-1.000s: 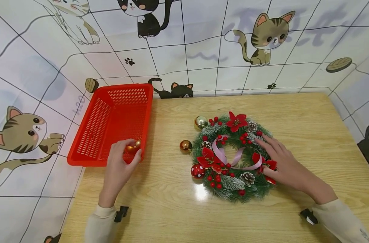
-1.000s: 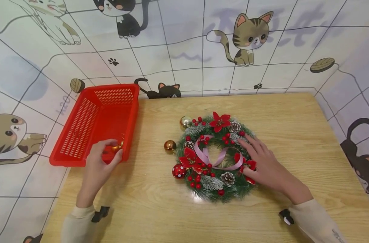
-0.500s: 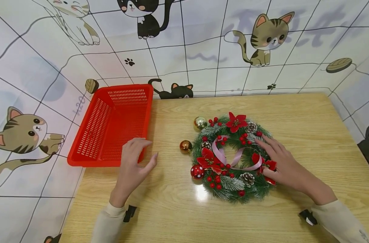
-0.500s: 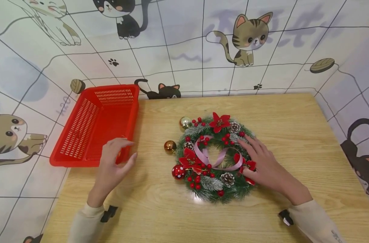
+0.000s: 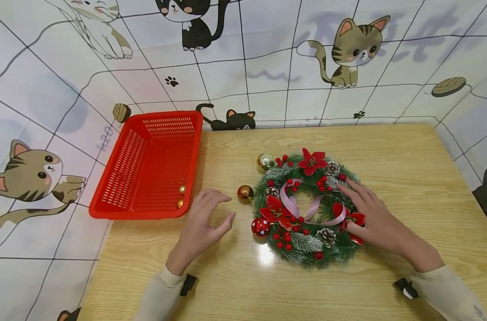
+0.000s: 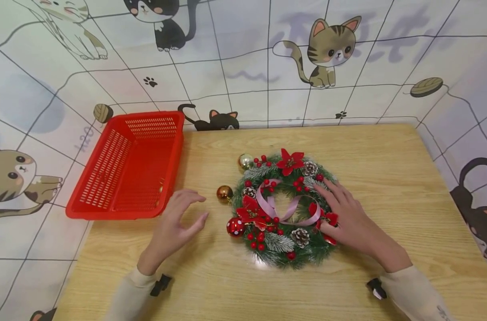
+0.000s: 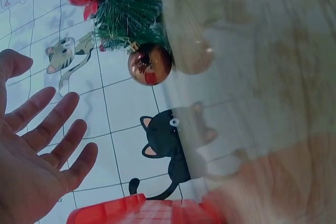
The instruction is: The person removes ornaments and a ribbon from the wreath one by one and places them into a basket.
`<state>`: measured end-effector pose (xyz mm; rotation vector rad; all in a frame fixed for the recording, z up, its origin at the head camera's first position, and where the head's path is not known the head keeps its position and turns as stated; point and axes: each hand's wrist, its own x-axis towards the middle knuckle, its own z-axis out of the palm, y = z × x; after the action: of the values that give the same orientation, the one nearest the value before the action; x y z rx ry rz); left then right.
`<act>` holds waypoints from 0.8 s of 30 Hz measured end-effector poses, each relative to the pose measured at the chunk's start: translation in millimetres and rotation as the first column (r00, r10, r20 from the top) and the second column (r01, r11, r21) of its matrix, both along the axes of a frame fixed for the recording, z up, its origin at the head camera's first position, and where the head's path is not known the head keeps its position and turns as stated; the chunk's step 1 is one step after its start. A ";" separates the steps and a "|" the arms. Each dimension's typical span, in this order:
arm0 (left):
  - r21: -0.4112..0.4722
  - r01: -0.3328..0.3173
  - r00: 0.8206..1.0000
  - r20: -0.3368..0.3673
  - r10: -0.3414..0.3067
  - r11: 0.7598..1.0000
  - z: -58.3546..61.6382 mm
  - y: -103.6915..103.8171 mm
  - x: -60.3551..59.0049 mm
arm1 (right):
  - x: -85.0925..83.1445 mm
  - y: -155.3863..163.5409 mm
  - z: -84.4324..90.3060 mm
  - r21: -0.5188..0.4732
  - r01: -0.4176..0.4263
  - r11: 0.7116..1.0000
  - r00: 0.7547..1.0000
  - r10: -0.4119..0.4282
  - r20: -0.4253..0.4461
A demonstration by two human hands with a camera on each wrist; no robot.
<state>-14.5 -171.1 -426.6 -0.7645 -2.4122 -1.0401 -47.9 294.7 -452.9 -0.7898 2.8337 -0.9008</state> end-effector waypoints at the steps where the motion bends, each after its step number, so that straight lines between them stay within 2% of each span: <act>1: -0.002 0.003 1.000 0.003 -0.003 1.000 -0.5 1.5 0.3 | 0.0 0.1 -0.1 0.002 0.001 1.000 1.000 -0.001 -0.001; 7: -0.015 0.009 0.999 0.050 -0.008 1.000 -2.9 8.3 4.0 | 0.9 0.8 0.4 0.001 0.005 1.000 1.000 -0.005 0.003; 12: -0.060 0.013 0.994 0.105 -0.007 0.998 -5.7 12.7 5.9 | 2.0 1.4 1.9 -0.005 0.002 1.000 1.000 -0.002 0.005; 19: -0.098 0.054 0.978 0.205 -0.034 0.994 -4.9 19.7 7.5 | 2.1 1.1 -1.5 -0.011 0.003 1.000 1.000 -0.003 0.002; 24: -0.103 0.080 0.968 0.247 -0.053 0.991 -5.7 23.9 6.9 | 0.9 0.0 -1.4 -0.010 0.012 1.000 1.000 -0.011 0.026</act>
<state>-7.6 -147.2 -432.3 -0.8014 -2.6894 -1.0882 -47.0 294.6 -454.3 -0.7578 2.8162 -0.9212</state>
